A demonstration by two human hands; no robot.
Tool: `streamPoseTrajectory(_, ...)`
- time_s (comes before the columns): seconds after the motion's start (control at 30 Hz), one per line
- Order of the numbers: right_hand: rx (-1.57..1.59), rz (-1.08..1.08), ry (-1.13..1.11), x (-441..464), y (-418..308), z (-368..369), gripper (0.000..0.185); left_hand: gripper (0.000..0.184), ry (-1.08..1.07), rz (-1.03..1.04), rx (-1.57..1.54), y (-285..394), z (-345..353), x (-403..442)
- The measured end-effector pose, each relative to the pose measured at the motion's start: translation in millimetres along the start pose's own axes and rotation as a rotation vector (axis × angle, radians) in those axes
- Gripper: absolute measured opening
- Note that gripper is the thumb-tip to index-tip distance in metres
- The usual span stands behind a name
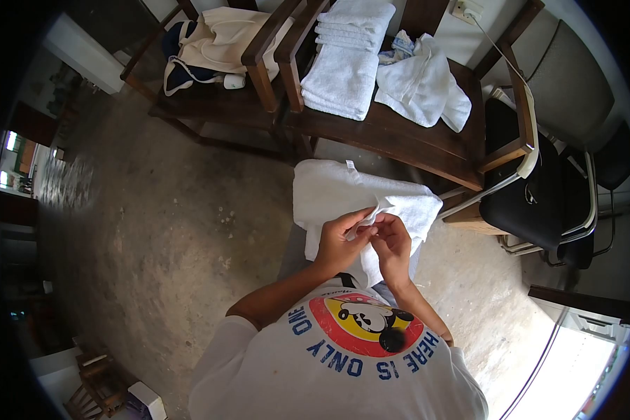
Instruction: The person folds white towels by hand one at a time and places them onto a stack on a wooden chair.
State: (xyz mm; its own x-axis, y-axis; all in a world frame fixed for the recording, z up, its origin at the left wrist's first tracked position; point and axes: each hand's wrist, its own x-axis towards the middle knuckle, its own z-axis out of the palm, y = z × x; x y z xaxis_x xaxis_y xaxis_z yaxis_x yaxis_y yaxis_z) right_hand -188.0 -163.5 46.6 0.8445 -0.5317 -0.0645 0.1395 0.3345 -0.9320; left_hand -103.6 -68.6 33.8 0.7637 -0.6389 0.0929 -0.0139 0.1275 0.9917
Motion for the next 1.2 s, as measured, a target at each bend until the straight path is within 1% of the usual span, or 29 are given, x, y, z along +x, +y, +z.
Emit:
streamPoseTrajectory(0.13, -0.165, 0.001, -0.046, -2.0, -6.6, -2.0, 0.021, 0.029, 0.003, -0.106, -0.118, -6.5, -7.8, -1.2)
streamPoseTrajectory(0.2, -0.294, -0.042, -0.029, -3.3, -7.1, -3.9, 0.019, 0.029, 0.029, 0.025, 0.025, 0.0, -10.5, -0.8)
streamPoseTrajectory(0.3, -0.123, 0.080, -0.030, -6.6, -5.4, -7.4, 0.022, 0.032, 0.023, 0.204, 0.282, 14.9, -8.2, -5.5)
streamPoseTrajectory(0.33, -0.104, 0.120, -0.063, -7.8, -6.3, -8.8, 0.028, 0.033, 0.012, 0.263, 0.375, 17.8, -6.8, -7.4)
streamPoseTrajectory(0.43, 0.009, 0.195, -0.047, -12.2, -17.2, -5.8, 0.029, 0.035, -0.007, 0.314, 0.384, 18.4, -1.0, -10.7)
streamPoseTrajectory(0.47, 0.027, 0.231, -0.043, -13.5, -7.4, -19.7, 0.027, 0.031, -0.009, 0.286, 0.334, 22.1, -0.8, -10.5)
streamPoseTrajectory(0.57, -0.306, -0.007, 0.065, -15.0, -0.1, -34.1, 0.028, 0.025, -0.031, 0.298, 0.334, 37.6, -10.0, -6.4)
streamPoseTrajectory(0.6, -0.580, -0.107, 0.083, -12.4, -4.5, -36.0, 0.030, 0.022, -0.037, 0.334, 0.329, 42.7, -13.8, -4.0)
streamPoseTrajectory(0.7, -1.041, -0.322, 0.218, -0.3, 18.5, -55.8, 0.040, 0.021, -0.049, 0.331, 0.245, 54.6, -20.4, -2.6)
streamPoseTrajectory(0.73, -1.090, -0.408, 0.295, 5.5, 38.2, -70.8, 0.048, 0.017, -0.084, 0.271, 0.195, 55.6, -25.2, -5.9)
streamPoseTrajectory(0.83, -1.184, -0.431, 0.556, 23.0, 53.7, -101.4, 0.050, 0.017, -0.166, -0.015, -0.132, 52.5, -49.1, -19.8)
streamPoseTrajectory(0.87, -1.202, -0.473, 0.574, 26.9, 50.0, -106.3, 0.051, 0.017, -0.135, -0.066, -0.216, 61.5, -57.7, -23.1)
streamPoseTrajectory(0.93, -1.236, -0.553, 0.618, 30.8, 39.4, -108.9, 0.053, 0.019, -0.102, -0.107, -0.296, 58.5, -85.0, -31.2)
streamPoseTrajectory(0.97, -1.188, -0.477, 0.577, 31.8, 33.5, -104.1, 0.054, 0.020, -0.088, -0.126, -0.339, 54.9, -99.0, -34.3)
streamPoseTrajectory(1.03, -1.091, -0.328, 0.487, 32.4, 24.1, -94.1, 0.056, 0.021, -0.047, -0.259, -0.318, 47.5, -125.0, -39.7)
streamPoseTrajectory(1.07, -1.099, -0.359, 0.357, 33.4, 29.7, -94.5, 0.062, 0.022, -0.025, -0.324, -0.308, 42.2, -138.5, -43.0)
streamPoseTrajectory(1.1, -1.155, -0.415, 0.298, 33.5, 37.9, -92.0, 0.063, 0.022, 0.023, -0.368, -0.270, 31.1, -152.9, -48.3)
streamPoseTrajectory(1.17, -1.312, -0.551, 0.174, 31.1, 33.5, -72.2, 0.061, 0.023, 0.117, -0.456, -0.195, 11.1, -179.0, -59.3)
streamPoseTrajectory(1.2, -1.298, -0.536, 0.102, 29.3, 37.6, -64.5, 0.059, 0.019, 0.165, -0.465, -0.144, 12.8, -187.9, -61.6)
